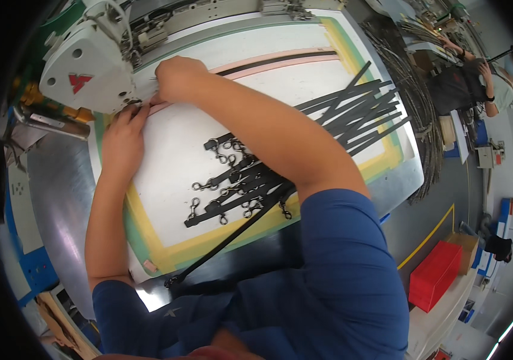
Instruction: Sewing and attaching clips to black straps using an industrial sewing machine.
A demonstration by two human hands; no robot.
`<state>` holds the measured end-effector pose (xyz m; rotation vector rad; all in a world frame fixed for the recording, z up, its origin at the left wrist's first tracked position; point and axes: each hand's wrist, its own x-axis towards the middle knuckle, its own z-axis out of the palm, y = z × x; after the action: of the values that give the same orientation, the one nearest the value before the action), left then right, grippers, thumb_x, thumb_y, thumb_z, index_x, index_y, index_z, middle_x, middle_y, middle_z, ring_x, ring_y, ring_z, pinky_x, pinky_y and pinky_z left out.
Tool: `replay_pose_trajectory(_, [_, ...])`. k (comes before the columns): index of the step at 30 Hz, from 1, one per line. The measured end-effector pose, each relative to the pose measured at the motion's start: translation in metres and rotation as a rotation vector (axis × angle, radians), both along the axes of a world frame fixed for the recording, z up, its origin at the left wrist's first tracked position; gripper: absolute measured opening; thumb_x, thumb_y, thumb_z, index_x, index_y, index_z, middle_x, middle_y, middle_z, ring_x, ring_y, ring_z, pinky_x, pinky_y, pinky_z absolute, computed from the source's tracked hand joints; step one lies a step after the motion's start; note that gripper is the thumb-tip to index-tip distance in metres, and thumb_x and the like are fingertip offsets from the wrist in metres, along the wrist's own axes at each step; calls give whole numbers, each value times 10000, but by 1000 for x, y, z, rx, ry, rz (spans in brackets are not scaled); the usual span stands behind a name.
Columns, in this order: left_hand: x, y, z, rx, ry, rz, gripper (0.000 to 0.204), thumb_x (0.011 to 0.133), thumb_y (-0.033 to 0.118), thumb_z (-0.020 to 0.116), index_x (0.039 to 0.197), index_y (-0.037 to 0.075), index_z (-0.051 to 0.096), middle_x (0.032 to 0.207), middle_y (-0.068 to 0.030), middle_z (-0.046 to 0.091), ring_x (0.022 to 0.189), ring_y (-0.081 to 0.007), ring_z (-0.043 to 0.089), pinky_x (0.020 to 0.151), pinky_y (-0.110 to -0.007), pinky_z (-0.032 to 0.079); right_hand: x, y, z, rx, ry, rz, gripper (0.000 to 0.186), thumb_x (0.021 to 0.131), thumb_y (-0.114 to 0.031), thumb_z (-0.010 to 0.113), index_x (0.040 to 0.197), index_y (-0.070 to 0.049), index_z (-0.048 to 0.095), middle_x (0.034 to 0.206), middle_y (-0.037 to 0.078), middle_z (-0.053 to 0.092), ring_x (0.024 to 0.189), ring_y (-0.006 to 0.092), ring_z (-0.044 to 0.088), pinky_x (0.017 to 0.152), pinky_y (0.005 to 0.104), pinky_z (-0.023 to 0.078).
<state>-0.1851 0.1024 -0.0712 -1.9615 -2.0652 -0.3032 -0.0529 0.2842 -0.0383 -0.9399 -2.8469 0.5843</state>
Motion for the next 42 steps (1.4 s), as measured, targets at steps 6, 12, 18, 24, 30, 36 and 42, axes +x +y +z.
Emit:
replay_pose_trajectory(6, [0,0,-6,-24,35,37,535,918,10,537,1415,164,664,1342,-111,670,1170,-336,658,973,-474,544,-2,-4,17,55,-127,-10,452,823,-476,835,1063,-94,813,1068,149,792,1058,353,752,884,468,611])
replay_pose_trajectory(12, [5,-2,-3,-45,94,47,512,943,57,547,1435,163,638,1377,-101,667,1187,-300,664,954,-465,536,45,30,18,178,-248,-21,518,837,-517,823,1140,-98,787,1158,151,776,1107,360,737,918,494,598])
replay_pose_trajectory(18, [4,-3,-5,-79,107,80,521,937,50,558,1437,169,638,1391,-100,662,1194,-294,667,959,-451,538,119,79,28,266,-444,-204,625,840,-587,807,1214,-88,755,1254,108,752,1195,307,707,978,479,577])
replay_pose_trajectory(24, [5,-4,-6,-70,118,93,516,936,58,561,1432,176,643,1394,-100,661,1199,-290,668,958,-446,540,203,134,34,333,-474,-353,645,787,-619,833,1120,-75,734,1128,147,759,1074,328,726,914,442,568])
replay_pose_trajectory(30, [4,-3,-7,4,101,52,571,893,-10,580,1439,146,637,1309,-108,674,1112,-325,675,912,-453,559,283,191,35,331,-575,-467,750,772,-683,820,1134,-27,785,1134,177,772,1067,350,739,920,435,573])
replay_pose_trajectory(36, [7,-3,-2,-22,91,65,568,886,6,592,1431,160,643,1299,-119,678,1122,-320,676,921,-457,552,335,214,22,284,-464,-639,689,756,-622,850,1027,9,787,1013,217,777,981,375,749,889,449,573])
replay_pose_trajectory(42, [-1,-7,-13,31,93,47,538,910,82,592,1433,192,649,1352,-128,668,1184,-296,672,923,-453,539,342,157,0,316,14,-663,359,882,-353,760,1130,-98,803,1135,203,757,1085,395,716,964,463,553])
